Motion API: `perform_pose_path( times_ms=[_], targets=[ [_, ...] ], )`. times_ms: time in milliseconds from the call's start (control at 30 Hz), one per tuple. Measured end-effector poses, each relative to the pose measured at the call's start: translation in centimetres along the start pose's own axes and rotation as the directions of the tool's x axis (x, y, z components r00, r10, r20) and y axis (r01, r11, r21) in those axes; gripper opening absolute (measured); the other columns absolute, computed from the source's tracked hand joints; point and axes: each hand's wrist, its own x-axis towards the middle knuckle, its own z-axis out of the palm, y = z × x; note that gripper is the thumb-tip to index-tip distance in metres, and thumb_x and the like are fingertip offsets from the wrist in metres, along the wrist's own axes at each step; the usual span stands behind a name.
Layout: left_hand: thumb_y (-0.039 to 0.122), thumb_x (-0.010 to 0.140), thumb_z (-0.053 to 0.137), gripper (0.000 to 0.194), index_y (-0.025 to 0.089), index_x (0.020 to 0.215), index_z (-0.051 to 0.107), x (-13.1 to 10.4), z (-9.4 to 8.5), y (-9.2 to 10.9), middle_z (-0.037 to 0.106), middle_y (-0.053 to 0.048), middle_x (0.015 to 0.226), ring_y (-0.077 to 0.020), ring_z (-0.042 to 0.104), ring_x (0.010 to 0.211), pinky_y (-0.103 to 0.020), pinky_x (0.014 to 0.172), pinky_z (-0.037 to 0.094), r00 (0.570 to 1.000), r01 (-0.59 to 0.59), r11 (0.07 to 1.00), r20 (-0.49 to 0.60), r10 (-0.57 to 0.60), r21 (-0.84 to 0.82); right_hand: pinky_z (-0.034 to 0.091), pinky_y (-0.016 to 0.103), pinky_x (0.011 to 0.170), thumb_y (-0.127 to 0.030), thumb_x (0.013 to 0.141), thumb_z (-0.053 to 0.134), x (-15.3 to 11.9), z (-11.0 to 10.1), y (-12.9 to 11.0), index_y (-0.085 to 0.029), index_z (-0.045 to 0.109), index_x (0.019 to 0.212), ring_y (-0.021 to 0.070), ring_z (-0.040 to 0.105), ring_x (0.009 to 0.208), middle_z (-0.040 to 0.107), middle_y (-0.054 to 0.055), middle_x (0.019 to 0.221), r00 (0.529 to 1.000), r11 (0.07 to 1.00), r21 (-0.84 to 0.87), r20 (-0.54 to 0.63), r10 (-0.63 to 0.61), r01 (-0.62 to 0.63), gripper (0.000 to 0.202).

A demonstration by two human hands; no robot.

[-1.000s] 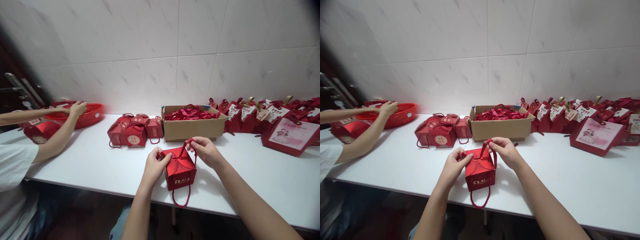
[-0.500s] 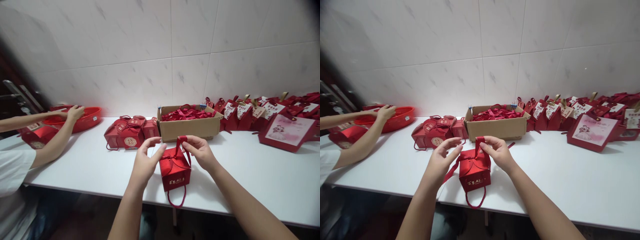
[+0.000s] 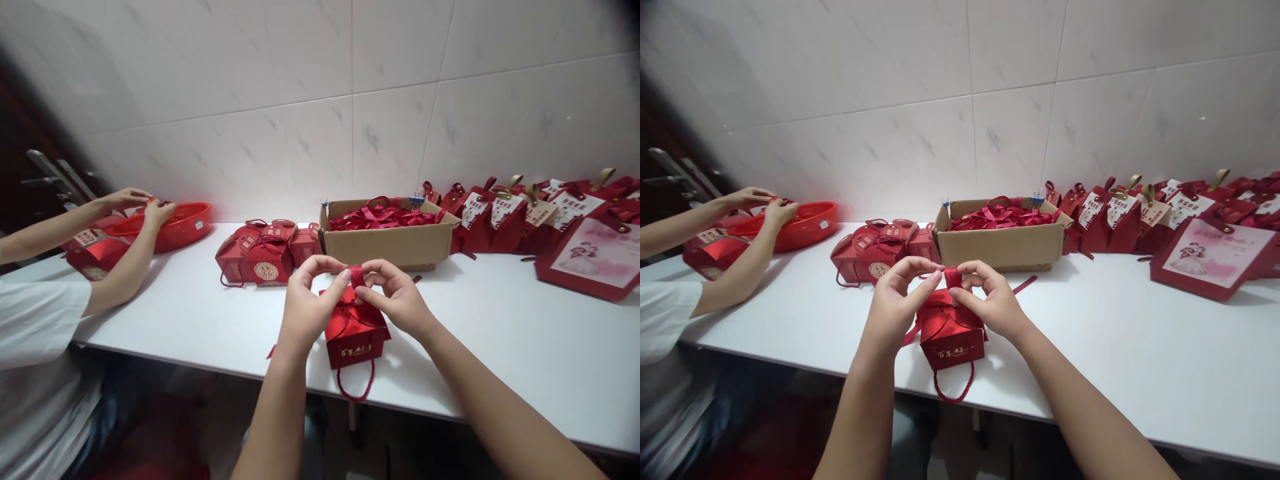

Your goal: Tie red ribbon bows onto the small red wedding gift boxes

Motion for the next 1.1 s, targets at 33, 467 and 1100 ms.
perform_pose_path(
  times_ms=[33, 467, 1100],
  targets=[
    [0.033, 0.075, 0.069, 0.027, 0.018, 0.097, 0.063, 0.0, 0.0, -0.1, 0.068, -0.007, 0.098, -0.0211, 0.063, 0.097, -0.029, 0.079, 0.051, 1.000, 0.018, 0.999, 0.004, -0.018, -0.027, 0.048, 0.027, 0.067, -0.032, 0.079, 0.068, 0.0, 0.0, 0.0, -0.024, 0.056, 0.102, 0.0141, 0.063, 0.070, 0.063, -0.002, 0.071, 1.000, 1.000, -0.012, 0.003, -0.010, 0.010, 0.027],
    [0.029, 0.070, 0.072, 0.015, 0.016, 0.076, 0.067, -0.3, 1.3, -1.2, 0.069, -0.003, 0.079, -0.0164, 0.064, 0.076, -0.024, 0.065, 0.050, 0.995, 0.021, 0.994, -0.091, -0.031, -0.109, 0.046, 0.027, 0.065, -0.035, 0.074, 0.073, 0.2, -0.6, 0.4, -0.025, 0.056, 0.099, 0.0128, 0.058, 0.064, 0.055, -0.005, 0.064, 0.999, 1.000, -0.017, -0.036, 0.012, -0.012, 0.031],
    [0.054, 0.070, 0.065, 0.037, 0.018, 0.073, 0.057, -0.4, -4.0, -4.1, 0.054, 0.001, 0.062, -0.0133, 0.047, 0.054, -0.023, 0.050, 0.034, 0.925, 0.310, 0.920, 0.147, -0.350, 0.241, 0.051, 0.035, 0.080, -0.039, 0.079, 0.067, -0.4, 0.2, -0.1, -0.021, 0.072, 0.085, 0.0204, 0.066, 0.085, 0.073, 0.005, 0.087, 0.992, 0.995, -0.029, 0.081, 0.098, -0.096, 0.019]
  ],
)
